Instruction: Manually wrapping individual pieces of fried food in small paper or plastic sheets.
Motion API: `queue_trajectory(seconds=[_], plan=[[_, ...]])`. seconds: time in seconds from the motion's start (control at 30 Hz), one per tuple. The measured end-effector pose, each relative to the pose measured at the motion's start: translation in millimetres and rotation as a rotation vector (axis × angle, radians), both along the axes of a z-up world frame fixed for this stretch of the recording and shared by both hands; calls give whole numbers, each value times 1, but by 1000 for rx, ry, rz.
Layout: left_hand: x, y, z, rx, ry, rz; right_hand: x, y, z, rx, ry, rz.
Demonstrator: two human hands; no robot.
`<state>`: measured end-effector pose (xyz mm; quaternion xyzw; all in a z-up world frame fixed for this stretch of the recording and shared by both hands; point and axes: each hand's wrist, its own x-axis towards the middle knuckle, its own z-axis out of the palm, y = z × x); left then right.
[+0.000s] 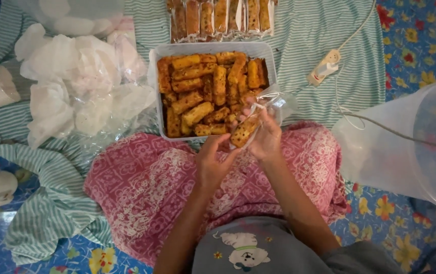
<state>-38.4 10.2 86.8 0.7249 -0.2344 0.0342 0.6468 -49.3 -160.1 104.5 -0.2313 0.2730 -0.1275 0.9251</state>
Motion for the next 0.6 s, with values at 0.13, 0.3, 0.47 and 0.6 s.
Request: queue_trajectory(seconds=[0.13,0.3,0.47,0.6], plan=[[-3,-11,-17,-29,-109,47,-1,-3,-10,-12,1,-7],[-5,-16,-5,-119,-37,26,1,-4,-4,10,-55,66],[-1,-20,11,-124,-135,50,3,-3,9,-11,-57,129],[0,-22,24,-141,-170,82,-1,-7,-13,-14,-3,111]])
